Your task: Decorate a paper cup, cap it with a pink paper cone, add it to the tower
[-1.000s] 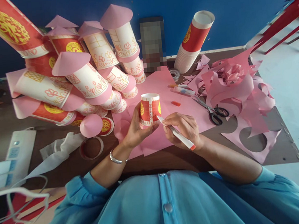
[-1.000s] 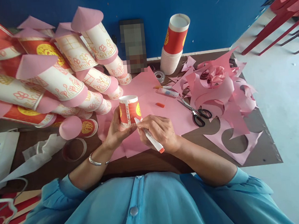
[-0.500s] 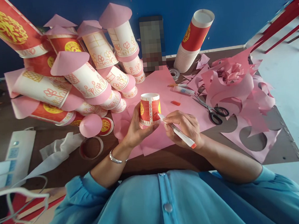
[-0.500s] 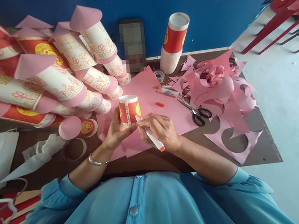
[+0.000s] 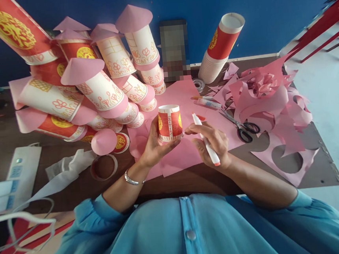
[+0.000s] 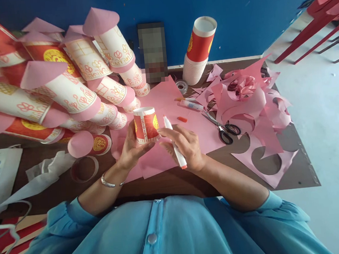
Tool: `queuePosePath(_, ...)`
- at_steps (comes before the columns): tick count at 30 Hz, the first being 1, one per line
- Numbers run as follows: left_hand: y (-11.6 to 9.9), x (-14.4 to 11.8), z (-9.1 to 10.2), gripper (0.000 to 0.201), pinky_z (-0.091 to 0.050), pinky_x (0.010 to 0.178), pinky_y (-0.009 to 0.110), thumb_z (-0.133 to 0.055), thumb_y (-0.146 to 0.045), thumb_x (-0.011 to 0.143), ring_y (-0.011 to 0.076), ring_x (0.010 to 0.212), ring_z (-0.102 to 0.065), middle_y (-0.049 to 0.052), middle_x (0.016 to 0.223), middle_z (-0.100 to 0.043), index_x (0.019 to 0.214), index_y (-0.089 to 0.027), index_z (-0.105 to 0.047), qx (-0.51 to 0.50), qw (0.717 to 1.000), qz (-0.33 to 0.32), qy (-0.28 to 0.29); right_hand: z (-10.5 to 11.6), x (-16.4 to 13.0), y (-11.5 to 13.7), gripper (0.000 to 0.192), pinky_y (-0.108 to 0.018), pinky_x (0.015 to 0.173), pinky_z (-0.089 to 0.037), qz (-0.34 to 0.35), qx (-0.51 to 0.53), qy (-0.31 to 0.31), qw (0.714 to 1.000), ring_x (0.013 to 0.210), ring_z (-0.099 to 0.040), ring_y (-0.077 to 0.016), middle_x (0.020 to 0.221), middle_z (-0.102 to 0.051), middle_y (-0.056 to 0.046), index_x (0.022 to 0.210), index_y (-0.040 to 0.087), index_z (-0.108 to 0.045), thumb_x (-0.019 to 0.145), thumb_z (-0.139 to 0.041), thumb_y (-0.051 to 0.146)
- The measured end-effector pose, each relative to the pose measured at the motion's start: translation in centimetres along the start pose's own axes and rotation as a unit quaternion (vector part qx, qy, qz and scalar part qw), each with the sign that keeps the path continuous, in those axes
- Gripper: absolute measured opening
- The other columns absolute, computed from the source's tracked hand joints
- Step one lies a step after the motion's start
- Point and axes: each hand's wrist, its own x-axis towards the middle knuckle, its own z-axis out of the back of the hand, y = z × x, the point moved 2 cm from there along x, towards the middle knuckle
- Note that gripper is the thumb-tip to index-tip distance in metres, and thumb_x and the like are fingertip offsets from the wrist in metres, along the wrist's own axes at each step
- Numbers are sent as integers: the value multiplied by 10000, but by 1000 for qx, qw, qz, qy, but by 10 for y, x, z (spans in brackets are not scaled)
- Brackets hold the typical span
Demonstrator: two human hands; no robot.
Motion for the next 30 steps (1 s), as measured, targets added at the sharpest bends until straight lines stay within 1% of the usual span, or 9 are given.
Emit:
queuePosePath(4,3,-2,-1,755,-610,986,493,-862,-455,814,277,1184,-666,89,1339,-614,1416,-296,-436,-28,1000,10,-2,-4,-2,-4,241,-334,832,-649,-118,38,6,992,954,-790,-188,1084,-802,-60,1305,261,-572,1064,-566,273)
queuePosePath(9,11,-2,-1,757,-592,1023,516,-838,-481,831,280,1201,-659,91,1353,-615,1455,-324,-440,-82,997,-11,5,-9,-3,-4,215,-322,868,-650,-162,81,26,983,1040,-793,-189,1143,-805,-75,1270,248,-592,1055,-583,265)
queuePosePath(13,18,-3,0,690,-548,1086,542,-755,-509,896,286,1241,-650,90,1354,-643,1491,-355,-440,-99,994,-38,23,-9,-4,-6,229,-330,860,-656,-168,68,31,983,1031,-798,-202,1144,-800,-82,1272,240,-606,1044,-596,262)
queuePosePath(17,25,-6,2,713,-459,1189,577,-689,-490,940,295,1381,-577,79,1511,-561,1566,-407,-357,-122,991,-30,39,-10,-5,-7,262,-341,868,-660,-156,46,40,986,1001,-802,-208,1160,-794,-95,1279,237,-601,1023,-640,273)
queuePosePath(19,26,-6,2,724,-441,1206,585,-686,-480,940,306,1416,-553,88,1542,-539,1577,-396,-351,-132,990,-27,45,-10,-5,-8,284,-342,872,-660,-151,33,37,987,991,-802,-210,1159,-794,-94,1276,239,-603,1003,-674,273)
queuePosePath(22,24,-5,2,733,-525,1129,558,-716,-507,917,315,1347,-612,115,1486,-590,1557,-346,-397,-122,991,-27,38,-11,-5,-9,300,-340,890,-655,-146,20,37,988,1001,-798,-211,1152,-795,-92,1270,241,-606,986,-700,264)
queuePosePath(25,15,-2,0,702,-594,1040,491,-763,-483,898,291,1257,-670,108,1410,-651,1511,-328,-458,-107,993,-37,17,-11,-5,-9,291,-332,869,-651,-147,25,43,988,986,-798,-207,1134,-791,-92,1278,240,-600,998,-678,252)
queuePosePath(28,7,1,-1,625,-620,985,466,-818,-472,859,282,1180,-707,96,1322,-704,1398,-295,-555,-95,995,-44,7,-11,-6,-10,290,-334,861,-643,-153,40,46,986,973,-796,-204,1126,-786,-94,1295,235,-590,1013,-653,252)
queuePosePath(30,3,1,-1,600,-640,922,466,-836,-501,836,282,1081,-742,92,1224,-742,1328,-269,-580,-83,996,-32,12,-11,-6,-11,290,-333,853,-638,-151,49,48,986,972,-790,-200,1124,-785,-87,1311,240,-587,1027,-634,268)
